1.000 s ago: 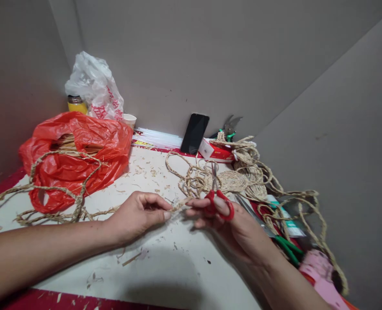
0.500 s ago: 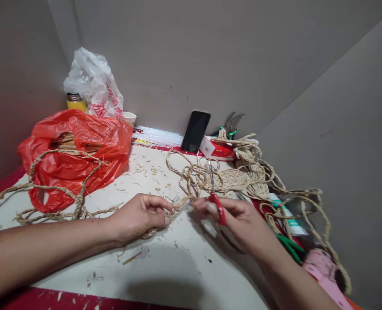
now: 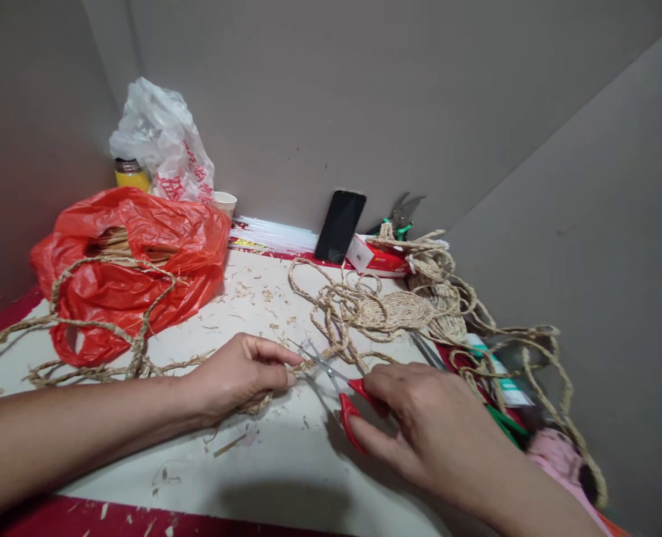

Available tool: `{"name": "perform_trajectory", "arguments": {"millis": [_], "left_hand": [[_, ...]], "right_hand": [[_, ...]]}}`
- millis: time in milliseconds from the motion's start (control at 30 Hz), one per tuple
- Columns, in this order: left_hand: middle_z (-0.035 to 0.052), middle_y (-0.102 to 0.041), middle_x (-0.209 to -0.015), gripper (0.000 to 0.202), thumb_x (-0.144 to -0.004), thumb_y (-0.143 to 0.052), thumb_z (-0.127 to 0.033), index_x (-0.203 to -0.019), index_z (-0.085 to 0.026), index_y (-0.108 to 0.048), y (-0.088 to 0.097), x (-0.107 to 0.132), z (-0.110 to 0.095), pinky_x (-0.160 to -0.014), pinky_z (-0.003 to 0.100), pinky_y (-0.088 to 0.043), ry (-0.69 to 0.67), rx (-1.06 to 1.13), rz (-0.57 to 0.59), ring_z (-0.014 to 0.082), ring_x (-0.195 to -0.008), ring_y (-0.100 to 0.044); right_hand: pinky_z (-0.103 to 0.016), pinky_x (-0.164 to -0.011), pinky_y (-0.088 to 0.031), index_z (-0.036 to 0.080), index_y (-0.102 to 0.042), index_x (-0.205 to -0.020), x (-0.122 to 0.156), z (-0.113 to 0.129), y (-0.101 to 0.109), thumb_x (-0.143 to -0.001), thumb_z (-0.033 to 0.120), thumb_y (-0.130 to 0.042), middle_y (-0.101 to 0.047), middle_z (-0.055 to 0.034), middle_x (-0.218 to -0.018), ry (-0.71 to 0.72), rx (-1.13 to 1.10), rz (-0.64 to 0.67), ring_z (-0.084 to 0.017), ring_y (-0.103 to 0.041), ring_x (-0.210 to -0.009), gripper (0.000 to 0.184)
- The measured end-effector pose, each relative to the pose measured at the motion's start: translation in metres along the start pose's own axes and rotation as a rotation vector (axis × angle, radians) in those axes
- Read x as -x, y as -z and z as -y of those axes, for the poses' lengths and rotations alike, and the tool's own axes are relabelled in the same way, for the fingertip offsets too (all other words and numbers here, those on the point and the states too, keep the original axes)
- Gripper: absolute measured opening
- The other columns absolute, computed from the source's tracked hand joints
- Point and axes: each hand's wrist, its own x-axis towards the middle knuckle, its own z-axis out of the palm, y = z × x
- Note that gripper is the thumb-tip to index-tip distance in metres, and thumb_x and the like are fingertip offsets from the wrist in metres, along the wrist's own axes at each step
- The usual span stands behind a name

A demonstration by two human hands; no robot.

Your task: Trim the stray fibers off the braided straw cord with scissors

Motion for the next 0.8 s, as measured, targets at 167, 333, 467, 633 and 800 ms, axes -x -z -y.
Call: {"name": "perform_trajectory", "arguments": {"millis": [167, 333, 467, 633, 800], "left_hand": [[-0.0099, -0.037, -0.036, 0.028, -0.065, -0.071, -0.022, -0.09, -0.012, -0.068, 0.0027, -0.0001, -0.0004, -0.039, 0.022, -0.009, 0.024, 0.052, 0.031, 0.003, -0.034, -0.02], [-0.0116, -0.03, -0.036, 0.02, -0.067, -0.07, -0.02, -0.086, -0.013, -0.067, 0.005, -0.0001, -0.0023, -0.039, 0.021, -0.008, 0.052, 0.115, 0.08, 0.0021, -0.034, -0.015], [-0.0121, -0.029, -0.036, 0.019, -0.065, -0.07, -0.019, -0.082, -0.012, -0.067, 0.0038, 0.0016, -0.0065, -0.039, 0.02, -0.006, 0.069, 0.162, 0.084, 0.001, -0.034, -0.013], [-0.0112, -0.032, -0.038, 0.02, -0.062, -0.071, -0.018, -0.08, -0.01, -0.068, 0.0029, 0.0028, -0.0089, -0.039, 0.019, -0.005, 0.077, 0.19, 0.092, 0.0005, -0.035, -0.015], [-0.011, -0.033, -0.039, 0.02, -0.062, -0.07, -0.017, -0.081, -0.011, -0.067, 0.0036, 0.0013, -0.0079, -0.039, 0.019, -0.005, 0.079, 0.208, 0.092, 0.0006, -0.035, -0.016]], "right_hand": [[-0.027, -0.054, -0.027, 0.021, -0.05, -0.06, 0.0, 0.0009, 0.0029, -0.077, 0.037, -0.055, -0.056, -0.0013, -0.06, -0.001, -0.036, 0.084, -0.014, -0.047, -0.054, 0.024], [-0.028, -0.055, -0.028, 0.021, -0.053, -0.062, 0.0017, 0.001, 0.0035, -0.078, 0.041, -0.054, -0.058, -0.0027, -0.062, -0.024, -0.009, 0.11, -0.016, -0.049, -0.055, 0.026], [-0.028, -0.055, -0.029, 0.021, -0.054, -0.063, 0.0021, 0.0014, 0.0029, -0.078, 0.041, -0.054, -0.059, -0.0032, -0.063, -0.02, -0.004, 0.113, -0.016, -0.051, -0.056, 0.025], [-0.028, -0.056, -0.029, 0.021, -0.055, -0.063, -0.0012, 0.0049, 0.0004, -0.079, 0.04, -0.052, -0.059, -0.0034, -0.063, -0.01, -0.019, 0.111, -0.016, -0.05, -0.057, 0.025], [-0.027, -0.055, -0.027, 0.02, -0.051, -0.059, -0.0028, 0.0049, -0.0032, -0.078, 0.036, -0.051, -0.056, -0.0019, -0.058, -0.016, -0.041, 0.139, -0.014, -0.046, -0.054, 0.025]]}}
